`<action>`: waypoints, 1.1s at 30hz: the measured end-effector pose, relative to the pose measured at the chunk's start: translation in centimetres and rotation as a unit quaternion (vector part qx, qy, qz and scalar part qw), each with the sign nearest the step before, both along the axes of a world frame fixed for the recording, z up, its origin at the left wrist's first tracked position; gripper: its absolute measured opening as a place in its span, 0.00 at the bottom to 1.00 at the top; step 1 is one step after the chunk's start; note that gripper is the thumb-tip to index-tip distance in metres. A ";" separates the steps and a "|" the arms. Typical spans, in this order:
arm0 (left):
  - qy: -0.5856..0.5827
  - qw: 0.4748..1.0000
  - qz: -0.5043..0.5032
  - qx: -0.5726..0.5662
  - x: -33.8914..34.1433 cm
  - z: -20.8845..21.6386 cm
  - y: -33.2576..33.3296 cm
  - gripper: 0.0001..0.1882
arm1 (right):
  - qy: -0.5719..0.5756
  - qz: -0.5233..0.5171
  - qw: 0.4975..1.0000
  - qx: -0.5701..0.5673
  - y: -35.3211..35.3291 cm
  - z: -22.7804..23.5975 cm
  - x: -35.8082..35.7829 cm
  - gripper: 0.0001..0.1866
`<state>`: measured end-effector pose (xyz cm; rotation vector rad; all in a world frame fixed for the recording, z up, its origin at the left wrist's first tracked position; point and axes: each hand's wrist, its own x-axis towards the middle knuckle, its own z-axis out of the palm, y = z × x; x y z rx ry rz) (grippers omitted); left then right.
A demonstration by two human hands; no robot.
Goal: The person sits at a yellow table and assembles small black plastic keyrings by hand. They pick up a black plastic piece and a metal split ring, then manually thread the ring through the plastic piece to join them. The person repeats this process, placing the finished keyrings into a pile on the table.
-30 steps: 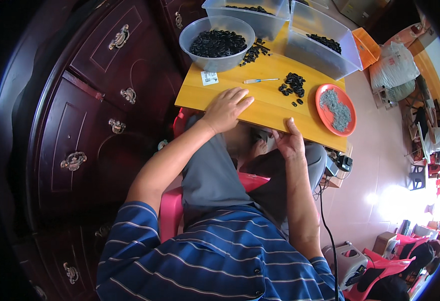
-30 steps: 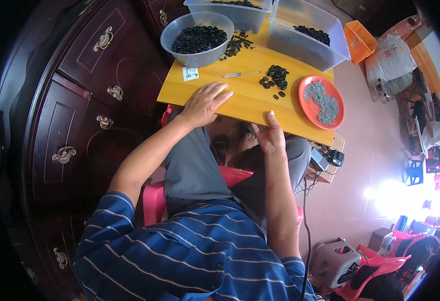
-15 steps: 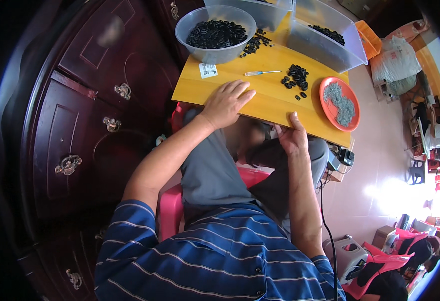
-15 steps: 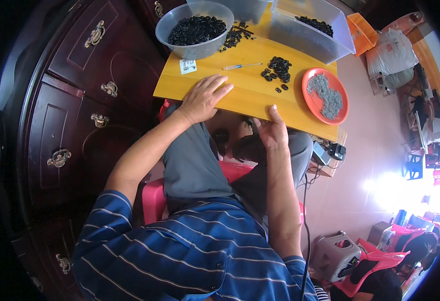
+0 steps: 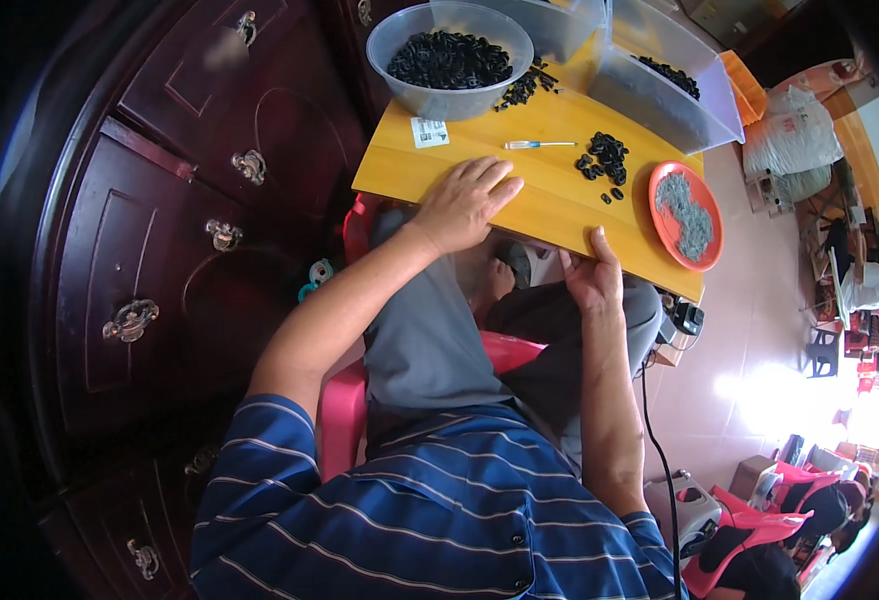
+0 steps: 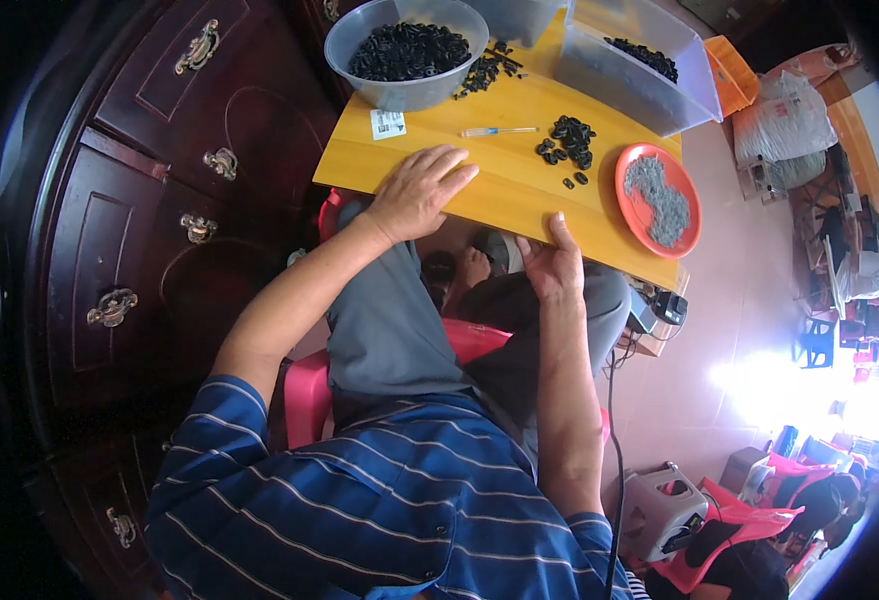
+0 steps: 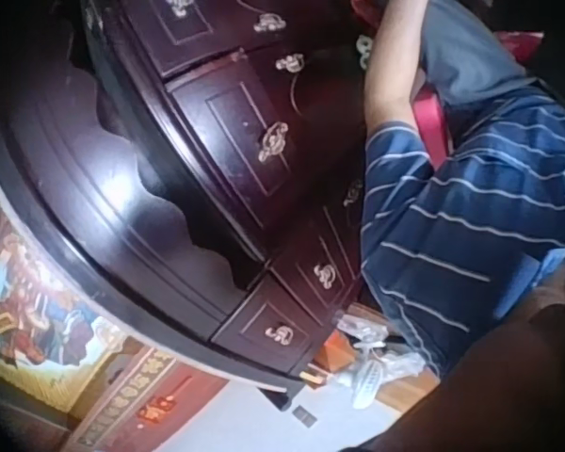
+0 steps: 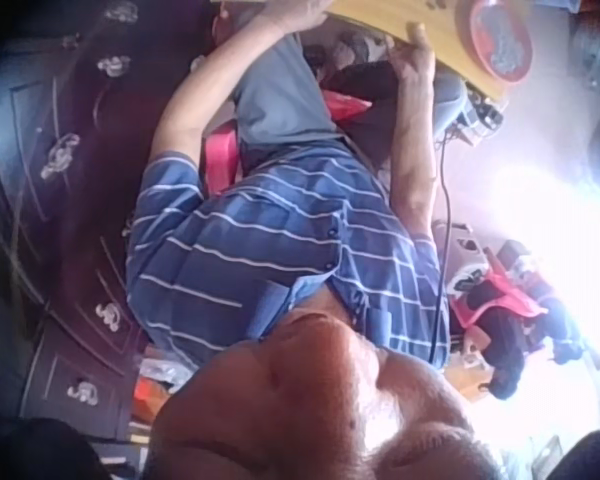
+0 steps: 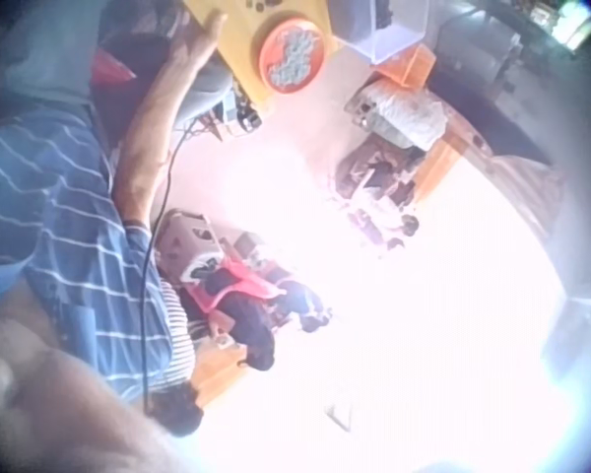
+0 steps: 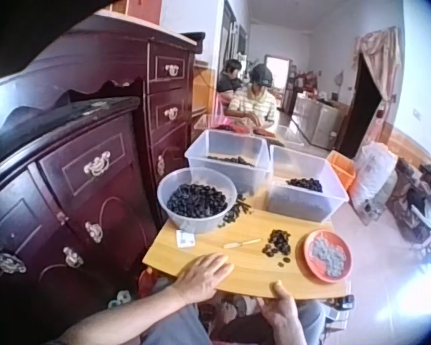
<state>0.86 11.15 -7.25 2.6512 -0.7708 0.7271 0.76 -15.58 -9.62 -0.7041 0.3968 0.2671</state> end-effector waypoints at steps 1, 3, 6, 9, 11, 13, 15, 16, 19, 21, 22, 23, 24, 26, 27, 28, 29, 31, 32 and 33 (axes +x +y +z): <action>-0.002 1.000 0.001 -0.002 0.0 -0.1 0.0 0.31 | -0.002 0.006 1.000 0.004 0.0 -0.2 0.0 0.18; -0.001 1.000 0.000 -0.006 -0.1 0.0 -0.1 0.30 | -0.012 0.015 1.000 0.013 -0.3 -0.4 0.2 0.18; -0.004 1.000 -0.001 -0.006 0.0 0.0 -0.2 0.30 | -0.007 0.017 1.000 0.007 -0.7 -0.9 0.3 0.19; -0.005 1.000 0.001 -0.004 0.0 -0.1 -0.1 0.30 | -0.005 0.007 1.000 0.019 -0.3 -0.7 0.3 0.19; -0.004 1.000 0.003 0.000 0.0 -0.1 0.0 0.31 | -0.002 -0.007 1.000 0.019 0.0 -0.4 0.2 0.20; -0.004 1.000 0.005 0.006 0.0 -0.1 0.0 0.31 | -0.004 -0.009 1.000 0.021 0.1 -0.3 0.3 0.20; -0.005 1.000 0.003 0.000 0.0 -0.2 0.0 0.32 | -0.009 -0.003 1.000 0.022 -0.1 -0.4 0.2 0.20; -0.006 1.000 0.002 -0.003 0.0 -0.2 0.0 0.32 | -0.007 -0.002 1.000 0.014 -0.2 -0.4 0.2 0.20; 0.001 1.000 -0.001 -0.011 -0.1 -0.1 0.0 0.32 | -0.002 0.004 1.000 0.002 -0.2 -0.3 0.1 0.20; -0.005 1.000 0.000 -0.015 -0.1 -0.3 0.1 0.32 | -0.007 0.013 1.000 0.008 -0.3 -0.3 0.2 0.19; -0.009 1.000 0.001 -0.017 0.0 -0.3 0.1 0.32 | -0.005 0.011 1.000 0.008 -0.2 -0.3 0.2 0.19; -0.009 1.000 0.002 -0.017 0.0 -0.3 0.1 0.32 | -0.003 0.009 1.000 0.008 -0.3 -0.3 0.2 0.19; -0.010 1.000 0.004 -0.017 0.0 -0.3 0.0 0.32 | -0.002 0.006 1.000 0.008 -0.3 -0.3 0.2 0.19; -0.009 1.000 0.005 -0.017 -0.1 -0.2 -0.1 0.29 | -0.006 0.019 1.000 0.015 -0.5 -0.4 0.2 0.16; -0.007 1.000 0.004 -0.017 -0.2 -0.1 -0.1 0.26 | -0.007 0.025 0.999 0.019 -0.6 -0.5 0.2 0.15; -0.005 1.000 0.004 -0.018 -0.2 0.0 -0.1 0.23 | -0.004 0.021 1.000 0.019 -0.7 -0.6 0.2 0.15; -0.005 1.000 0.005 -0.017 -0.2 0.1 0.0 0.23 | -0.001 0.018 1.000 0.020 -0.6 -0.6 0.2 0.15; -0.003 1.000 0.007 -0.015 -0.3 0.1 0.0 0.23 | 0.000 0.016 1.000 0.024 -0.6 -0.8 0.3 0.15; -0.004 1.000 0.005 -0.014 -0.3 0.1 0.1 0.23 | -0.002 0.018 0.999 0.027 -0.6 -0.9 0.4 0.15; -0.005 1.000 0.003 -0.014 -0.3 0.2 0.1 0.23 | -0.005 0.020 0.999 0.031 -0.6 -1.0 0.4 0.15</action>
